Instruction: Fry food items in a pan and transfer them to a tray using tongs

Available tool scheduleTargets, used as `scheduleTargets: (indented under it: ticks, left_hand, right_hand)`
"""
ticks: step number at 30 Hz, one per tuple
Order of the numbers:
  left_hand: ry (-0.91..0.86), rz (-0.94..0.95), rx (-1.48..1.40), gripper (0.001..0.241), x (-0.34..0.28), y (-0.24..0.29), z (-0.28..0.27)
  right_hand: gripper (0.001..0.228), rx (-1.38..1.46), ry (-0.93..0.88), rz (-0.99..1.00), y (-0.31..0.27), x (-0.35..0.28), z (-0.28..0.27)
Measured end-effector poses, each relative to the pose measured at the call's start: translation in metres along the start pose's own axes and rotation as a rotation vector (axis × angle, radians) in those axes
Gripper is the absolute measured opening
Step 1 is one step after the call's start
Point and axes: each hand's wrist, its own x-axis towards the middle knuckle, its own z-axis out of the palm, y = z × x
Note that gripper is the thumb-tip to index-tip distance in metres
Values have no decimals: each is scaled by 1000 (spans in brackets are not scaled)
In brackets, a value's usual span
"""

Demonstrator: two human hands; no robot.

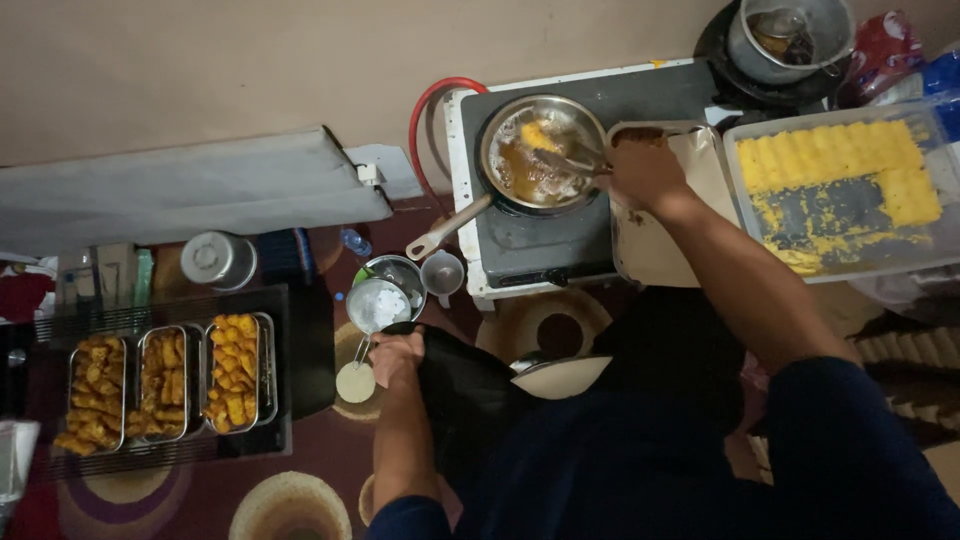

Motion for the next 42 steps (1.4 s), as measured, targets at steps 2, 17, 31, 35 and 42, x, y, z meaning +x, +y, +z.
scheduleTargets:
  ticks: [2, 17, 31, 35, 42]
  left_hand:
    - [-4, -3, 8, 100, 4, 1, 2]
    - [-7, 2, 15, 100, 9, -2, 10]
    - [-76, 54, 148, 112, 18, -6, 7]
    - [-48, -25, 75, 115, 32, -7, 17]
    - [-69, 49, 231, 118, 66, -15, 32]
  right_hand:
    - [60, 9, -26, 224, 0, -4, 0]
    - [45, 123, -93, -139, 49, 0, 12]
    - [71, 177, 29, -93, 68, -2, 32]
    - [71, 425, 138, -12, 92, -10, 37]
    - [78, 866, 432, 140, 179, -34, 106]
